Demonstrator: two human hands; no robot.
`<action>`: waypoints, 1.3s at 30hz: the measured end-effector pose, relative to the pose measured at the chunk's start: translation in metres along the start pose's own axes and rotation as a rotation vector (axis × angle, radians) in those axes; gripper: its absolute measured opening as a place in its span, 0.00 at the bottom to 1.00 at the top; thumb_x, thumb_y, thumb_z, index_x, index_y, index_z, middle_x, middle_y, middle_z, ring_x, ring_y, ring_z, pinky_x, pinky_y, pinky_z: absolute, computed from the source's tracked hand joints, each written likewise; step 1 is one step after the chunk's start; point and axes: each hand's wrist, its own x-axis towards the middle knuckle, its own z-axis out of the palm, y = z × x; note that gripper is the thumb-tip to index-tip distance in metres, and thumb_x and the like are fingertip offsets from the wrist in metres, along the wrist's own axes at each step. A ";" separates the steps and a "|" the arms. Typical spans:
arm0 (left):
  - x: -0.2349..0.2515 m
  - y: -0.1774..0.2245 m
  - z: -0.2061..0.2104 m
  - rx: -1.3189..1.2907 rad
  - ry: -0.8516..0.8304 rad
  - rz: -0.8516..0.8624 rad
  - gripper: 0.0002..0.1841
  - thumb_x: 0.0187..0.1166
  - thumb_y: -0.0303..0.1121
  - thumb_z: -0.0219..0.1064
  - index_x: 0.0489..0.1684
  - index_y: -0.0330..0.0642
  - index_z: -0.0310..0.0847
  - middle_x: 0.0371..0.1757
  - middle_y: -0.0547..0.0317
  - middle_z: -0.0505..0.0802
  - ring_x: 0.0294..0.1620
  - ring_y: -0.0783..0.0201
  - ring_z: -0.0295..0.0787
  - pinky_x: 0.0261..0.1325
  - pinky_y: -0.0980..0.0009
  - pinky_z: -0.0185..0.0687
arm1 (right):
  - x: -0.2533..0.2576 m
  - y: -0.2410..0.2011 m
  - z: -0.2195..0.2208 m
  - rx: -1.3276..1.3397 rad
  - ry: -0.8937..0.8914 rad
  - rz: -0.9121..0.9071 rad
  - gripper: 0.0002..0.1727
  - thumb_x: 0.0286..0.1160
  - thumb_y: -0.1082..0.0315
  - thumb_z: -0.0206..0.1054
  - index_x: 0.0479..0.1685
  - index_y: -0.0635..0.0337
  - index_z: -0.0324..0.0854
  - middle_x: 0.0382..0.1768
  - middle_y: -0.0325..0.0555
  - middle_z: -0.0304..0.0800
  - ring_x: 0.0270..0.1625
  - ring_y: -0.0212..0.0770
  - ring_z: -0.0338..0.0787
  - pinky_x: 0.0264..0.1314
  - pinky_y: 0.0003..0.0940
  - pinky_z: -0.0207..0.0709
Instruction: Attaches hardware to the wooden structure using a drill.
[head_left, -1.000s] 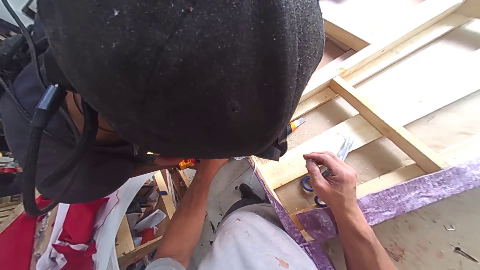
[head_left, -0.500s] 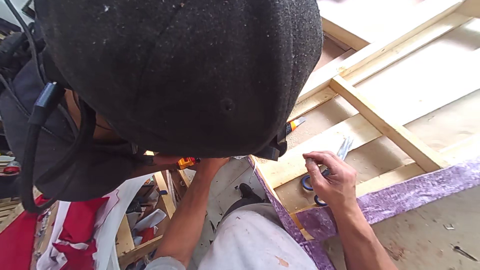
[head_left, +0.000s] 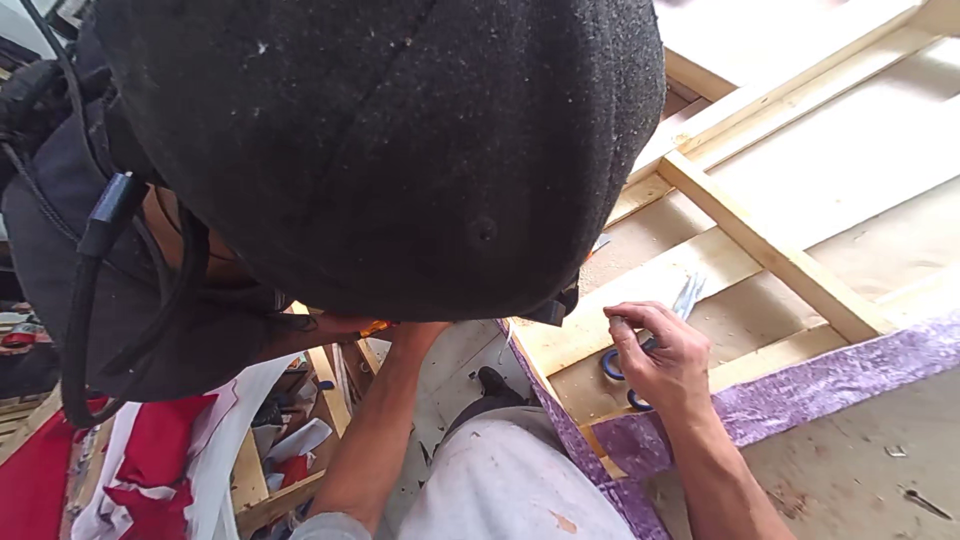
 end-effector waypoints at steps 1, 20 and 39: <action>0.000 0.000 0.000 -0.005 -0.002 -0.012 0.19 0.74 0.40 0.69 0.50 0.30 0.90 0.52 0.32 0.93 0.61 0.34 0.90 0.66 0.36 0.77 | 0.000 0.000 0.000 -0.001 -0.001 0.001 0.15 0.81 0.65 0.60 0.46 0.62 0.91 0.45 0.48 0.94 0.44 0.32 0.92 0.48 0.27 0.87; 0.010 -0.001 0.000 0.009 -0.032 0.000 0.19 0.75 0.41 0.67 0.51 0.33 0.91 0.54 0.33 0.93 0.64 0.34 0.88 0.67 0.35 0.76 | 0.000 -0.001 0.000 -0.011 -0.005 0.008 0.15 0.81 0.64 0.60 0.46 0.62 0.91 0.45 0.48 0.94 0.43 0.33 0.92 0.48 0.27 0.88; 0.009 -0.021 0.018 -0.182 0.305 0.154 0.17 0.89 0.37 0.55 0.60 0.44 0.91 0.47 0.52 0.95 0.50 0.53 0.93 0.55 0.57 0.88 | -0.004 0.006 0.000 -0.043 -0.046 0.025 0.15 0.81 0.64 0.60 0.46 0.61 0.92 0.44 0.46 0.94 0.41 0.31 0.92 0.45 0.27 0.88</action>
